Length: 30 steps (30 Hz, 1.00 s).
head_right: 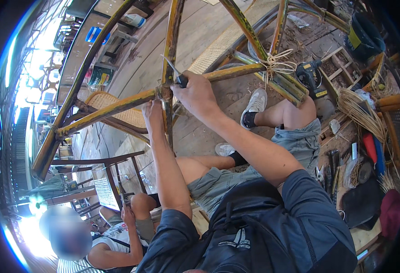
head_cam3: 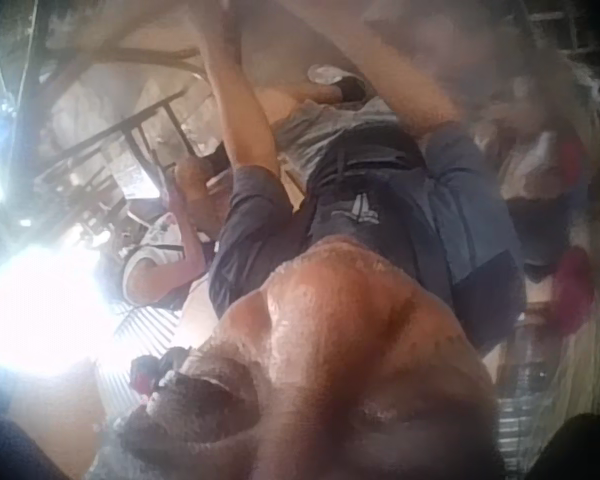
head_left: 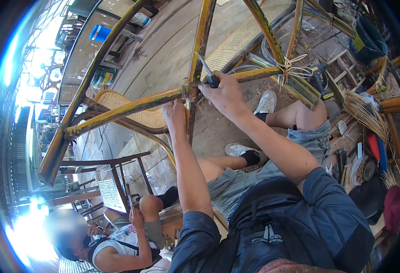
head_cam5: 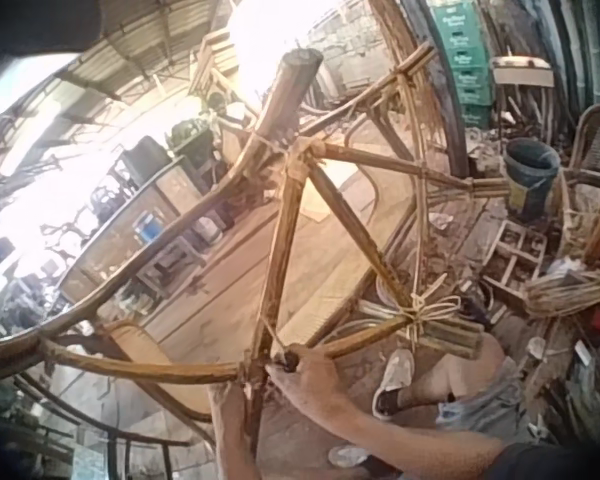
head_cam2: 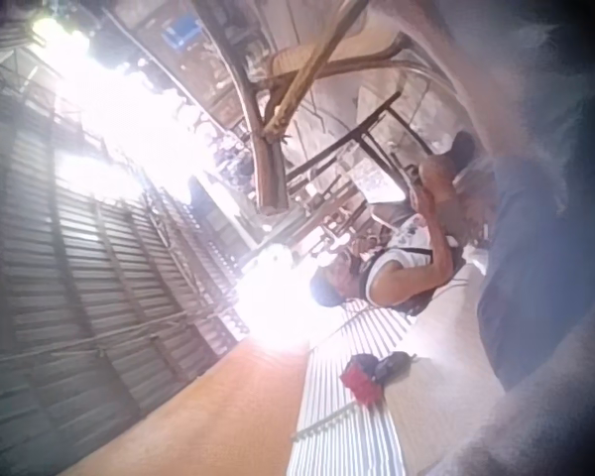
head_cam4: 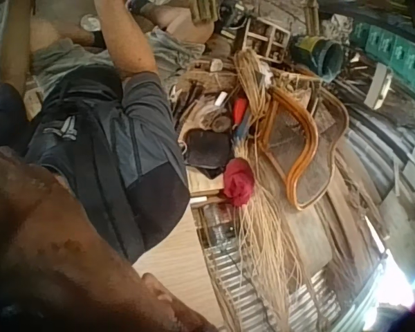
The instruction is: The recorder is repairing or assembling a rattan chair frame using rattan strips, a hammer, and pliers.
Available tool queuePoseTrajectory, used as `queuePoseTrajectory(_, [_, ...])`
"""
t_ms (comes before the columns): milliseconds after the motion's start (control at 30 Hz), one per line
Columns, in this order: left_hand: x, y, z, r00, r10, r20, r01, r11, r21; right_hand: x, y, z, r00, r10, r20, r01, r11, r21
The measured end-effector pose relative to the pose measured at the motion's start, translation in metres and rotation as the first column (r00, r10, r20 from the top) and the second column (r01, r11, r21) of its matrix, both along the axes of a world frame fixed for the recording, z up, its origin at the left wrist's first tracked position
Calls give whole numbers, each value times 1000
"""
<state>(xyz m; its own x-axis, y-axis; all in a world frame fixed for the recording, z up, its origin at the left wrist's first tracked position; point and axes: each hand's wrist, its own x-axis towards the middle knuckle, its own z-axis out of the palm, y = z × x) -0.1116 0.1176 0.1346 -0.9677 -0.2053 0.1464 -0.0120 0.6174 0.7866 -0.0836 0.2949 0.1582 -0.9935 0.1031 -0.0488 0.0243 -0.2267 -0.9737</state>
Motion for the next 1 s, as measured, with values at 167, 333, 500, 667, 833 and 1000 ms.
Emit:
queuePoseTrajectory(167, [-1,-4,5,906,-284,314,84,848,523,35,-6,-23,859,-21,-511,196,936,291])
queuePoseTrajectory(333, [-14,-4,-1,507,-822,258,253,428,868,56,-34,-93,847,274,-456,35,826,563])
queuePoseTrajectory(500, [-19,-2,-2,618,-739,268,184,467,865,61,-25,-165,963,248,-109,-104,709,697])
queuePoseTrajectory(667, [-38,-11,10,790,-596,141,98,351,931,63,4,-157,994,98,-42,-51,788,613])
queuePoseTrajectory(833, [-36,-10,22,713,-701,-12,89,74,993,44,26,-76,982,-72,-177,122,950,289])
queuePoseTrajectory(1000, [-54,-12,28,660,-742,117,133,269,954,19,30,-11,995,-18,-103,11,998,-66])
